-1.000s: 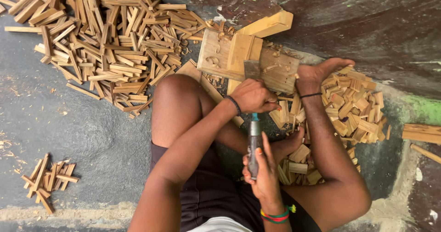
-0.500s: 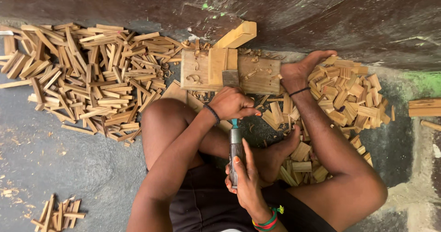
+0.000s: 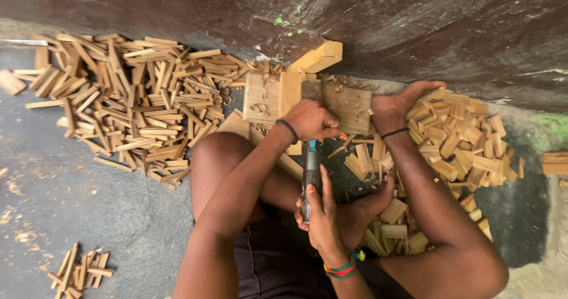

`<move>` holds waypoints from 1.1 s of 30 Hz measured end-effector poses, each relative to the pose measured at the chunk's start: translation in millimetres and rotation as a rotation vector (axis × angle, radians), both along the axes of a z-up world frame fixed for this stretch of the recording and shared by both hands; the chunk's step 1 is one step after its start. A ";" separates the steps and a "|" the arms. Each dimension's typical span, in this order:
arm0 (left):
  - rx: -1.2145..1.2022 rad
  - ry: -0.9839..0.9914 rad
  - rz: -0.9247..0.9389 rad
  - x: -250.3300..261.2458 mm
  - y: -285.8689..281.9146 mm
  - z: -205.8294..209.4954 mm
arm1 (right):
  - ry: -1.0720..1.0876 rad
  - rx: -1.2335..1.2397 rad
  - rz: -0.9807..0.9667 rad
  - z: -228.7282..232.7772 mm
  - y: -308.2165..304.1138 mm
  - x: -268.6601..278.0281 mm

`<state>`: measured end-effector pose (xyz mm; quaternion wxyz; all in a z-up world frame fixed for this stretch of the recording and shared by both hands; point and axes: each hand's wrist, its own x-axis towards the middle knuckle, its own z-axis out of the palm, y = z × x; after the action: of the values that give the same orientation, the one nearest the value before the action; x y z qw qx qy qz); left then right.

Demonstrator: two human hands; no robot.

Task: The person sits on the floor and uses a chisel and mallet to carve a piece of wood held between their feet. They repeatedly strike the chisel to shape the wood, creating wood shavings that accumulate on the floor.

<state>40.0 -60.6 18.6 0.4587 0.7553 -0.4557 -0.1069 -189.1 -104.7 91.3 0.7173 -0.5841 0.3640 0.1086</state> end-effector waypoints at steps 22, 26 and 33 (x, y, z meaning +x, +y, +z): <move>-0.185 -0.222 0.141 -32.6 -13.0 27.4 | -0.172 0.101 -0.096 -2.3 -26.6 -4.1; -0.189 -0.215 0.091 -47.6 -23.6 38.6 | -0.174 0.087 -0.104 20.6 -33.9 -28.9; -0.146 -0.202 0.089 -80.5 -9.9 33.3 | -0.023 0.039 -0.027 34.6 -36.2 -56.5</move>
<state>-40.6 -70.5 51.9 0.4684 0.7465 -0.4720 0.0236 -245.6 -140.8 125.9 0.7342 -0.5663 0.3612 0.0993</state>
